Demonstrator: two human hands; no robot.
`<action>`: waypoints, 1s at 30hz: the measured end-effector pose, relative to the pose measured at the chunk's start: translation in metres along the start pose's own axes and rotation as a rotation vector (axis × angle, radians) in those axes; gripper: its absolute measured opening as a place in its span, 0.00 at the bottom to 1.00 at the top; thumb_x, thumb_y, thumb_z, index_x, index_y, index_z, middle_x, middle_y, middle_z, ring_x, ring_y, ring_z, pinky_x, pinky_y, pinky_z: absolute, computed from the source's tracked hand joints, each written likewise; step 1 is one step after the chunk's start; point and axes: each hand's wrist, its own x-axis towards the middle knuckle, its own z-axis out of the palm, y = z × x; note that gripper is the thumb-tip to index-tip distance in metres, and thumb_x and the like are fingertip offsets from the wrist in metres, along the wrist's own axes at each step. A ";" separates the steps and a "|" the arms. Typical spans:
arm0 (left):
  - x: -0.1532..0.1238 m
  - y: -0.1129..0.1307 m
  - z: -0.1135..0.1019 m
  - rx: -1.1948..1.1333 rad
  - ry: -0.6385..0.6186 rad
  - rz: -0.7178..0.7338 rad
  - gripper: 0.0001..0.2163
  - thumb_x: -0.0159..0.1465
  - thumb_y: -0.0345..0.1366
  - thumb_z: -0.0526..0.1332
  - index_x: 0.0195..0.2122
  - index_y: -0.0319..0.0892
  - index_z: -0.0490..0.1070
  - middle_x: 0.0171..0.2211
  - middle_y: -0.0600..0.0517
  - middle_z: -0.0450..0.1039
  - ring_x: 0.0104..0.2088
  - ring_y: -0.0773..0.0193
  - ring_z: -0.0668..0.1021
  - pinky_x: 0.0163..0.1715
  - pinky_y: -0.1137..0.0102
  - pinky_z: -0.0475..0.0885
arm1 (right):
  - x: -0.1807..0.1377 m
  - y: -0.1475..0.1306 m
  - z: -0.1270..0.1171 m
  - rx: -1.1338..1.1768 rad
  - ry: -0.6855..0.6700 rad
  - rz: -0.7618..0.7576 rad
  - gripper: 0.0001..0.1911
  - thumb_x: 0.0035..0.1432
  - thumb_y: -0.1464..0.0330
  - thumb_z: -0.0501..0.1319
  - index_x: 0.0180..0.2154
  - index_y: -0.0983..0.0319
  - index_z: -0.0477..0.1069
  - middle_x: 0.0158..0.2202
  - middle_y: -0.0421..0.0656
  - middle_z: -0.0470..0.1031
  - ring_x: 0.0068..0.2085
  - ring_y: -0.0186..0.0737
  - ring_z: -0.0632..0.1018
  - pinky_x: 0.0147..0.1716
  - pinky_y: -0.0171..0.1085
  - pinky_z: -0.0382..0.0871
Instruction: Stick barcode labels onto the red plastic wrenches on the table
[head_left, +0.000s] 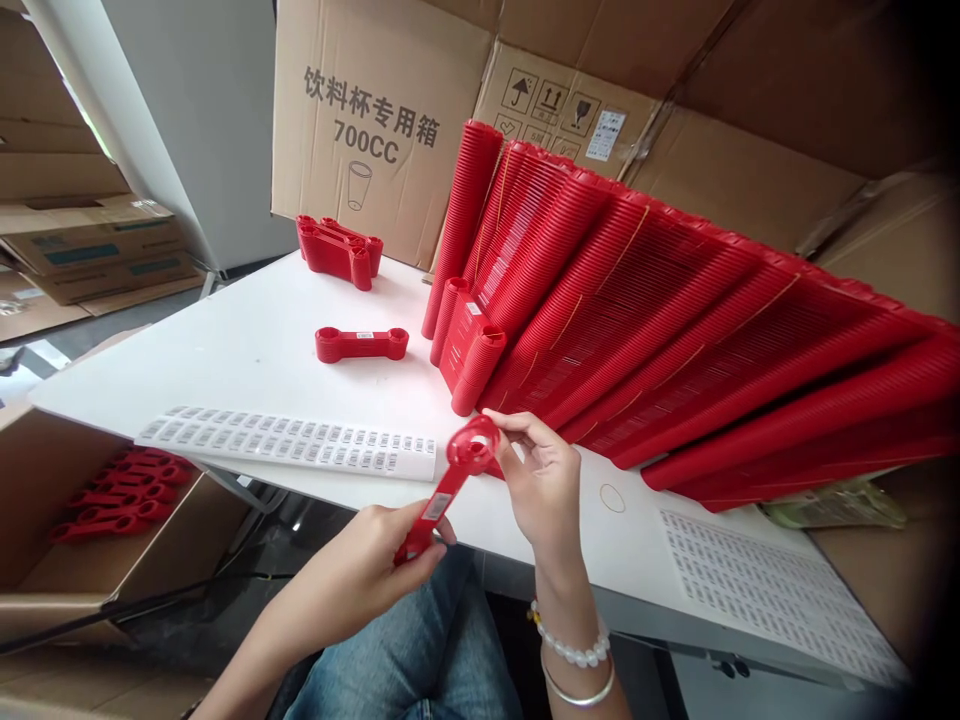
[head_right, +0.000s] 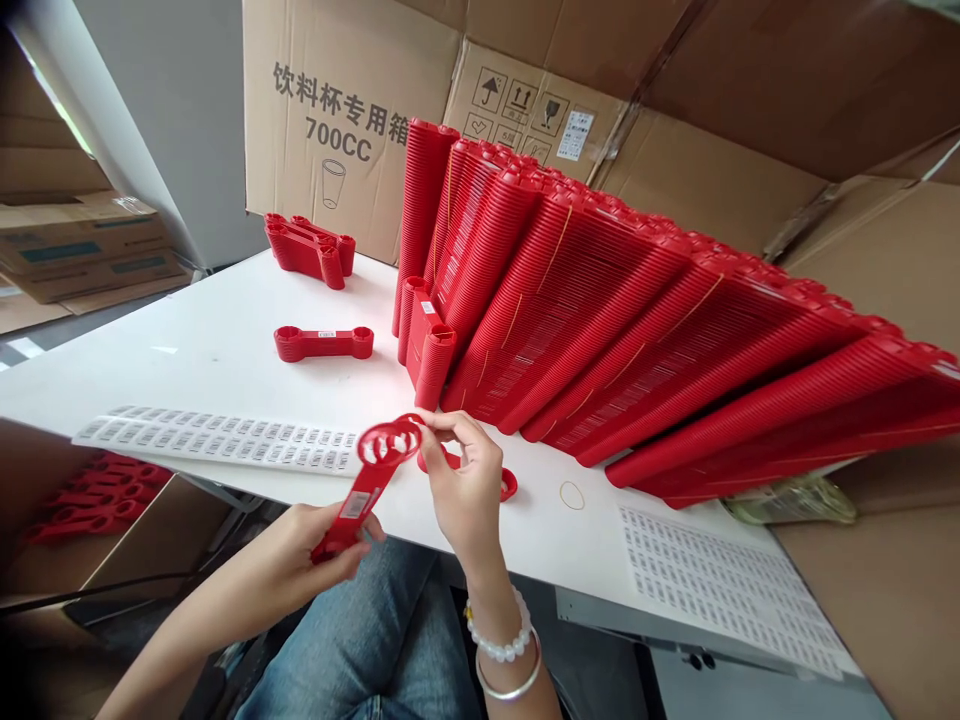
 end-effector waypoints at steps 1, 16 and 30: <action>0.000 -0.001 -0.001 -0.053 -0.069 -0.030 0.08 0.65 0.37 0.57 0.40 0.43 0.73 0.24 0.57 0.69 0.23 0.73 0.68 0.24 0.79 0.64 | 0.000 -0.002 0.002 0.035 -0.042 -0.009 0.07 0.59 0.63 0.66 0.36 0.59 0.79 0.36 0.42 0.79 0.40 0.40 0.79 0.44 0.39 0.73; 0.008 -0.012 0.013 -0.147 -0.013 -0.114 0.14 0.64 0.50 0.58 0.36 0.43 0.67 0.27 0.54 0.75 0.26 0.68 0.75 0.27 0.76 0.68 | -0.011 0.002 0.027 -0.108 -0.051 -0.093 0.23 0.71 0.59 0.47 0.24 0.61 0.58 0.20 0.35 0.61 0.22 0.31 0.63 0.23 0.32 0.57; 0.071 -0.010 -0.137 0.680 0.659 0.059 0.20 0.67 0.49 0.51 0.49 0.42 0.75 0.43 0.46 0.76 0.41 0.59 0.78 0.42 0.68 0.72 | -0.038 0.029 0.000 -0.031 0.289 -0.155 0.09 0.69 0.61 0.53 0.43 0.58 0.67 0.42 0.43 0.69 0.44 0.40 0.71 0.42 0.37 0.63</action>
